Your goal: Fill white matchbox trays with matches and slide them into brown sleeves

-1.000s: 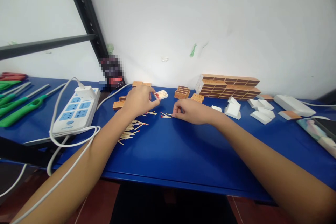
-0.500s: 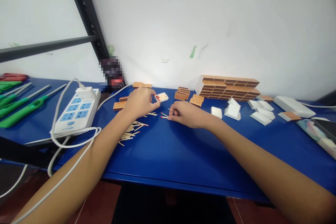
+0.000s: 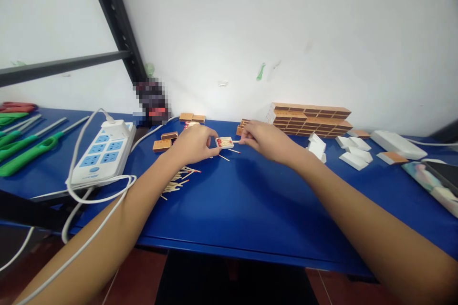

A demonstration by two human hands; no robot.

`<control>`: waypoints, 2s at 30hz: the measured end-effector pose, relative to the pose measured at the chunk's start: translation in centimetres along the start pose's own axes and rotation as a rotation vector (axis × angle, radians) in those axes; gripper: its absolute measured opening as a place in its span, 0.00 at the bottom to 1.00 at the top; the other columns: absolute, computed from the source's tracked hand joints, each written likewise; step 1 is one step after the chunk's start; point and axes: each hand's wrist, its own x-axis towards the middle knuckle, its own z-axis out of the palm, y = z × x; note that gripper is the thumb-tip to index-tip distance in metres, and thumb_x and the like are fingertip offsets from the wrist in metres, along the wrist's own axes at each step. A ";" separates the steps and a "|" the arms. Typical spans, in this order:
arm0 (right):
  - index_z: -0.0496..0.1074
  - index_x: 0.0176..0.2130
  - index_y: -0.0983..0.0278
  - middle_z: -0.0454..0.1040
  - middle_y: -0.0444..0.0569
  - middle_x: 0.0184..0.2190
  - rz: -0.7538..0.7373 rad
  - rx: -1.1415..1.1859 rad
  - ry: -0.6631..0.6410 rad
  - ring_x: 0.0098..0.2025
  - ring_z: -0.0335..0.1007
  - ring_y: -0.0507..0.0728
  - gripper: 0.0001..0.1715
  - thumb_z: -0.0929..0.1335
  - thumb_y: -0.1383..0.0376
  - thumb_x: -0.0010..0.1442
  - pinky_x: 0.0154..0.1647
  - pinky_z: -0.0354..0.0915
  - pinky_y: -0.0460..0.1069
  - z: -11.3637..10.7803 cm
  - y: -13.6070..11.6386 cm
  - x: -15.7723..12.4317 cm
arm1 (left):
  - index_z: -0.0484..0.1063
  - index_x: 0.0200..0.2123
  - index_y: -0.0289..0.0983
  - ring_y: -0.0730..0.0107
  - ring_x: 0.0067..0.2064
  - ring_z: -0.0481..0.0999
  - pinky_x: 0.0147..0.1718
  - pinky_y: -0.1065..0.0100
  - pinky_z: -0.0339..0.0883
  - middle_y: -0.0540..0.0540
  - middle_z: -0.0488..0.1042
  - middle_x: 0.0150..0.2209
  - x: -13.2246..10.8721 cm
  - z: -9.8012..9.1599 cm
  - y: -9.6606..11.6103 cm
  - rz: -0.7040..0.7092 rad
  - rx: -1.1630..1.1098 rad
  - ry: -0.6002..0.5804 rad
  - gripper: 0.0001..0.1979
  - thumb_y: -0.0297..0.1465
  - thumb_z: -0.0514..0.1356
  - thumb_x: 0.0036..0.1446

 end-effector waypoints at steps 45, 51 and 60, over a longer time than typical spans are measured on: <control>0.75 0.37 0.64 0.78 0.48 0.33 0.000 0.332 -0.148 0.33 0.71 0.55 0.05 0.69 0.67 0.67 0.34 0.63 0.48 2.6 -0.7 0.2 | 0.83 0.39 0.38 0.60 0.34 0.77 0.34 0.62 0.64 0.46 0.82 0.31 0.2 -0.2 0.1 -0.162 0.059 0.181 0.13 0.39 0.65 0.55; 0.74 0.35 0.62 0.77 0.49 0.37 0.079 0.225 0.033 0.36 0.71 0.55 0.04 0.70 0.67 0.64 0.36 0.61 0.50 5.3 -4.3 -0.1 | 0.83 0.38 0.38 0.59 0.34 0.78 0.35 0.61 0.66 0.46 0.81 0.31 0.2 -0.2 0.2 -0.162 0.077 0.178 0.13 0.39 0.64 0.55; 0.74 0.42 0.63 0.74 0.48 0.39 0.056 0.195 0.086 0.37 0.69 0.55 0.07 0.72 0.62 0.68 0.38 0.59 0.50 6.4 -4.1 0.5 | 0.84 0.39 0.39 0.60 0.34 0.79 0.33 0.62 0.65 0.48 0.82 0.31 0.2 0.0 -0.1 -0.162 0.078 0.196 0.13 0.39 0.64 0.55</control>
